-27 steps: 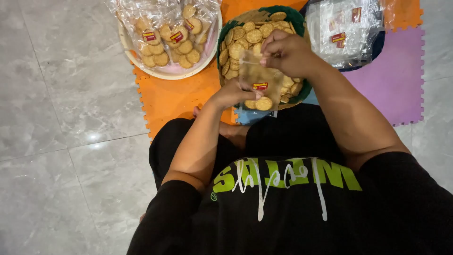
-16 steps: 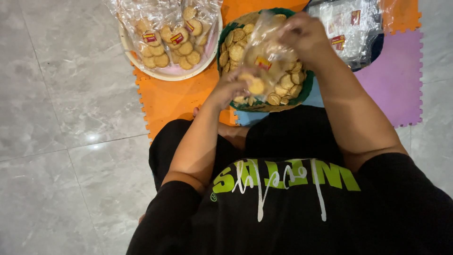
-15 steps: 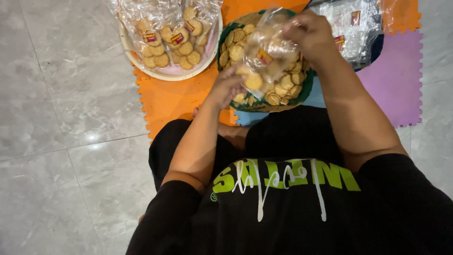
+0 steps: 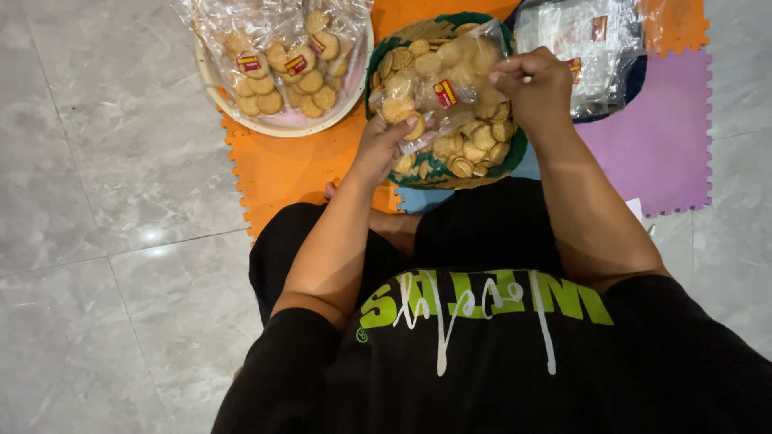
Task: Manually packing cookies into small plastic bags from a large basket.
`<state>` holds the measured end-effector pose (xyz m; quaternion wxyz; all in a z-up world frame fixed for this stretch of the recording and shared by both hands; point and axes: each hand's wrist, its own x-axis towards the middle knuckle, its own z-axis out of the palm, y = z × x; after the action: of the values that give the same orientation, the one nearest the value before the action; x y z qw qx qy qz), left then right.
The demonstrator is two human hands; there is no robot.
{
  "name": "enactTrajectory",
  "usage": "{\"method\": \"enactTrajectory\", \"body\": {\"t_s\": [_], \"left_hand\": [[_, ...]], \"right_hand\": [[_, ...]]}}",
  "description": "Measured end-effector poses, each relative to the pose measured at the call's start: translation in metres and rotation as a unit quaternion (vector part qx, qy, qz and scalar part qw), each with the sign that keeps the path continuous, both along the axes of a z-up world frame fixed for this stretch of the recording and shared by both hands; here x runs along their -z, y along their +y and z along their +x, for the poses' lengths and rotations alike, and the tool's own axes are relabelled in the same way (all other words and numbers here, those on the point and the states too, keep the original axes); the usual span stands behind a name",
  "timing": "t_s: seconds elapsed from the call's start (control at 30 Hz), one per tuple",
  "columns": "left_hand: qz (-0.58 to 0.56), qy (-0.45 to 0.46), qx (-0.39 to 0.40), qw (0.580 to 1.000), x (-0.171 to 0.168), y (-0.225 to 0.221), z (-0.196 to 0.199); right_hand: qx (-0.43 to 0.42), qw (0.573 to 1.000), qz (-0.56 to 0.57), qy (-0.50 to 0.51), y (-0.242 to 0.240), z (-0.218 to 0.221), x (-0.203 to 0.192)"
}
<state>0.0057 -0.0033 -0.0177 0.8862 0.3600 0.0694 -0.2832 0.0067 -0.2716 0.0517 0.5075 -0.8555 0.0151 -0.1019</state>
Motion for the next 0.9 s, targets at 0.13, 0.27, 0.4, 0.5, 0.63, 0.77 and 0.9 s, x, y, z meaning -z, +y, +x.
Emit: {"method": "enactTrajectory", "body": {"t_s": [0.13, 0.27, 0.4, 0.5, 0.63, 0.77, 0.9], "left_hand": [[-0.003, -0.013, 0.024, 1.000, -0.009, 0.006, -0.002], [0.103, -0.031, 0.011, 0.994, -0.011, 0.009, -0.007], [0.090, 0.014, 0.011, 0.996, 0.000, 0.013, -0.006], [0.057, -0.015, 0.010, 0.998, -0.010, 0.014, -0.010], [0.052, -0.004, 0.033, 0.998, -0.010, 0.018, -0.013], [0.067, -0.019, 0.058, 0.996, -0.023, 0.023, -0.022], [0.056, -0.006, 0.011, 0.998, -0.038, 0.030, -0.028]], "right_hand": [[-0.014, 0.993, 0.024, 0.117, 0.005, -0.009, -0.020], [-0.072, 0.972, 0.096, 0.200, 0.007, -0.016, -0.024], [-0.052, 0.947, 0.224, 0.223, -0.010, -0.020, 0.003], [-0.100, 0.925, 0.305, 0.202, -0.009, -0.025, -0.004], [-0.091, 0.918, 0.314, 0.224, -0.013, -0.024, -0.004], [-0.090, 0.908, 0.320, 0.254, -0.023, -0.027, -0.005], [-0.106, 0.900, 0.352, 0.237, -0.026, -0.033, -0.019]]}}
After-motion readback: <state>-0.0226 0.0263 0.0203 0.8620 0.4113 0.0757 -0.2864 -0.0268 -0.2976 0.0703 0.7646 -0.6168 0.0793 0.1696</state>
